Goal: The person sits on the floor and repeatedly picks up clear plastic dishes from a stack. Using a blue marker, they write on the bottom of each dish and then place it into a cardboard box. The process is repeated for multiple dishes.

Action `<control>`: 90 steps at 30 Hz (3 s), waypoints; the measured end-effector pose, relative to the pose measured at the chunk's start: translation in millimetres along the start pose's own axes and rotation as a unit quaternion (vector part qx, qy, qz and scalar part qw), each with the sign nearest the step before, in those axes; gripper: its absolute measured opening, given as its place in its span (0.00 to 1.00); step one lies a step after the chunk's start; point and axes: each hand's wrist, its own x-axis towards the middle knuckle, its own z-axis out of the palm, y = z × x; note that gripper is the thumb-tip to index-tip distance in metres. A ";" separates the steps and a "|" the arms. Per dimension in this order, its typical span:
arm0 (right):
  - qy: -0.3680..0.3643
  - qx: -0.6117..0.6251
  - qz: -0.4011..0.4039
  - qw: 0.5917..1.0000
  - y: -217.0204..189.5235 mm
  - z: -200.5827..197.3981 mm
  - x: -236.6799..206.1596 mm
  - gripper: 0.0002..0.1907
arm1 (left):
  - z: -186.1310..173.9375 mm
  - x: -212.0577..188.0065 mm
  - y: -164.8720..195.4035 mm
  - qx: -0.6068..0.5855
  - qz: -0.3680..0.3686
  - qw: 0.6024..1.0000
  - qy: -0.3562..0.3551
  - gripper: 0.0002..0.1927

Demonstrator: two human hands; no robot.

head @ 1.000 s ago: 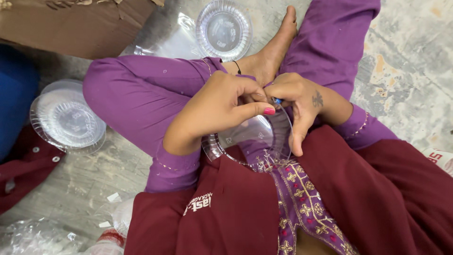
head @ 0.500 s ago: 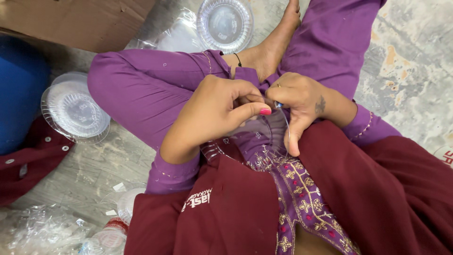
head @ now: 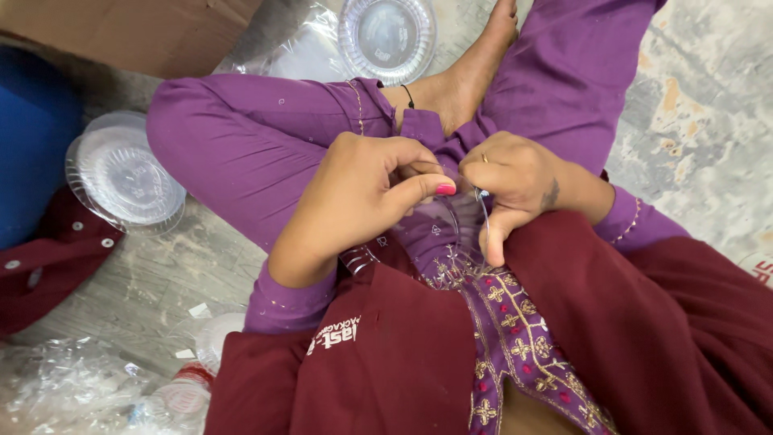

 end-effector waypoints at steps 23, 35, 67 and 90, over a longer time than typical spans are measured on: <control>-0.015 0.013 0.038 0.999 -2.6 4.0 -3.9 0.43 | -4.0 -8.7 -24.4 -0.030 -0.068 0.989 0.125 0.10; -0.018 0.070 0.058 0.996 22.4 14.6 -5.1 0.50 | 1.3 -8.5 -41.3 -0.038 -0.018 0.990 0.135 0.10; -0.061 -0.040 0.177 0.982 2.8 24.9 -13.1 0.48 | 12.8 -14.1 -74.8 -0.225 -0.188 0.932 0.211 0.06; -0.051 -0.001 0.225 0.973 -5.5 42.1 -29.8 0.41 | 18.6 -19.6 -74.6 -0.248 -0.181 0.920 0.245 0.06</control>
